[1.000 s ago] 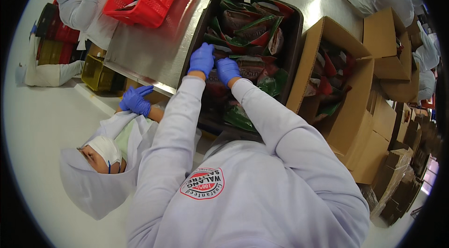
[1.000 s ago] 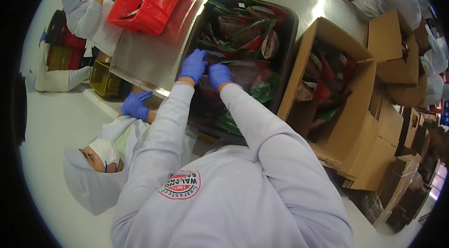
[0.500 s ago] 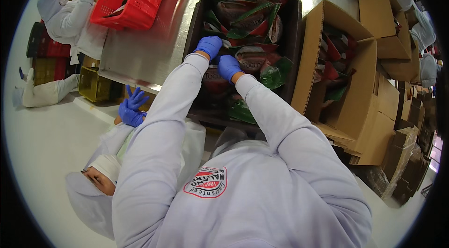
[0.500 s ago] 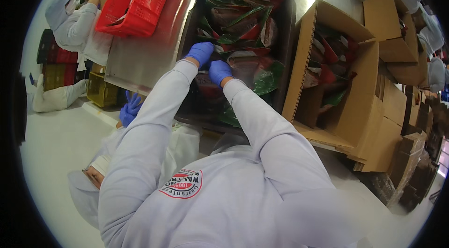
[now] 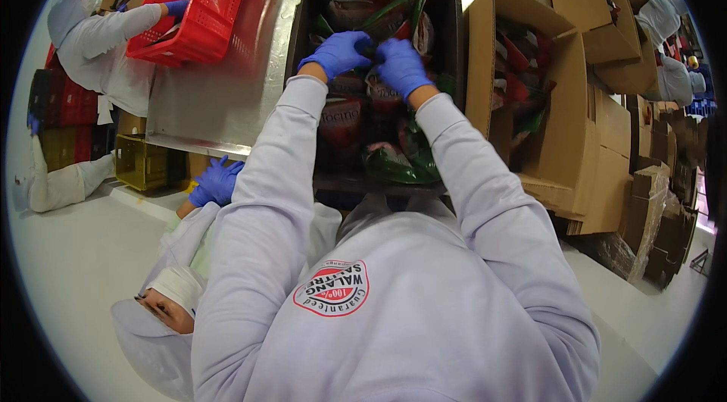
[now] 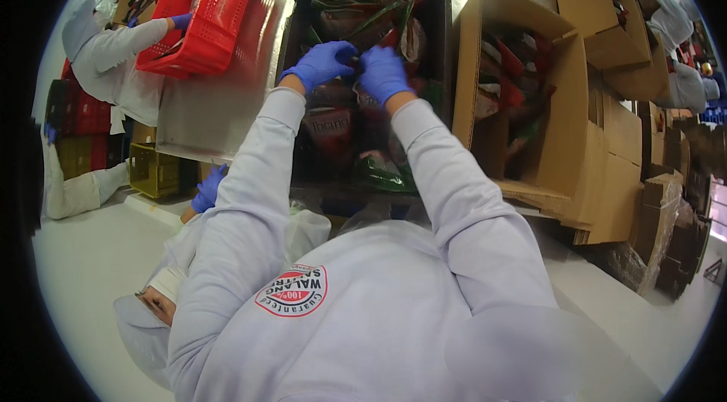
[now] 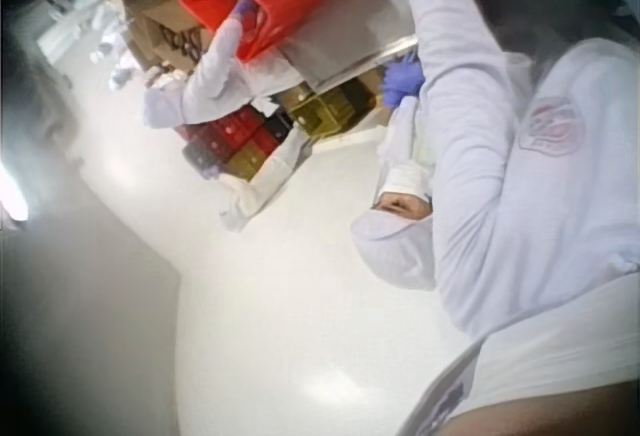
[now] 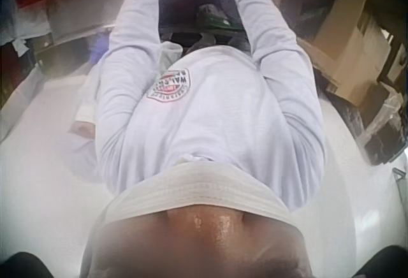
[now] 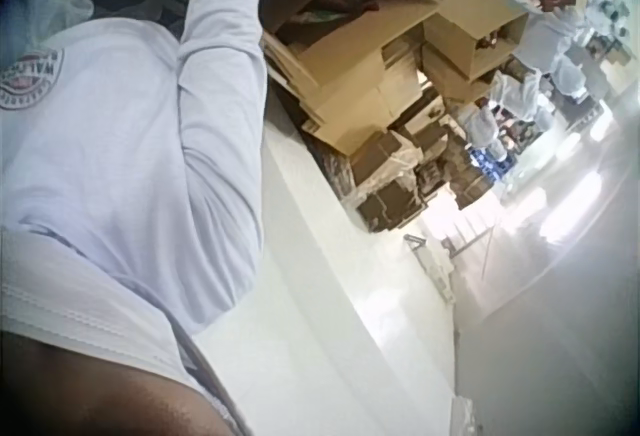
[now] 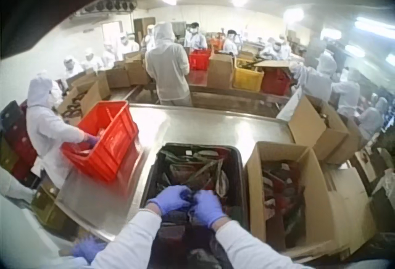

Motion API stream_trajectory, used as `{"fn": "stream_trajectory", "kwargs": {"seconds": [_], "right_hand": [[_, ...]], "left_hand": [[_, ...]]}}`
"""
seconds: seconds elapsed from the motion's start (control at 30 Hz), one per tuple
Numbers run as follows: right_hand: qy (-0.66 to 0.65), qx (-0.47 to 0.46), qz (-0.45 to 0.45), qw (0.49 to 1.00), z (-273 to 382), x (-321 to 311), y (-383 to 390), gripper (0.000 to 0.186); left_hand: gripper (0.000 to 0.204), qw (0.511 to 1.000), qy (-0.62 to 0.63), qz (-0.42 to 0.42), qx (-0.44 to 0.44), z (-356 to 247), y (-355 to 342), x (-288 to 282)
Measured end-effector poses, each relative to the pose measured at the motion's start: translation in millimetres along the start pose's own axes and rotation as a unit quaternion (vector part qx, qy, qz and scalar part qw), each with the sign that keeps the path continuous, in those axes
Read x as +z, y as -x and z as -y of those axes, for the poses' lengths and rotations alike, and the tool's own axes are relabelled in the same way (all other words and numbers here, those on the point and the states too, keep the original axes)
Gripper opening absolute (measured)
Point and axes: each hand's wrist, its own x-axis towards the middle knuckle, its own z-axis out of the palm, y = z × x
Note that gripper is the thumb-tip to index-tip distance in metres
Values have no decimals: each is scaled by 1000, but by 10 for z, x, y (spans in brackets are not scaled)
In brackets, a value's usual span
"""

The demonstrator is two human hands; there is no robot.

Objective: The person repeatedly picks packaged food items from a yellow crate and places them into a cardboard box. The person handles the items by hand, arranging them inside the box. Other workers in protective gear are visible in the background performing similar tasks.

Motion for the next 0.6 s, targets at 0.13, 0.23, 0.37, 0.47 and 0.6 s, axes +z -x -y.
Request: {"fn": "stream_trajectory", "kwargs": {"seconds": [0.13, 0.23, 0.37, 0.47, 0.6], "right_hand": [[85, 40, 23, 995, -359, 141, 171, 20], [29, 65, 51, 996, -460, 278, 164, 21], [-52, 130, 83, 987, -474, 573, 143, 27], [-92, 147, 92, 981, -393, 758, 251, 29], [-113, 136, 97, 979, -338, 685, 365, 29]], "left_hand": [[40, 995, -88, -26, -48, -128, -20, 495], [38, 980, -107, -100, -138, -292, 46, 808], [39, 965, -158, -194, -82, -283, 166, 1071], [38, 930, -159, -331, -13, -184, 336, 1182], [38, 958, -174, -192, -120, -378, 408, 1091]]}}
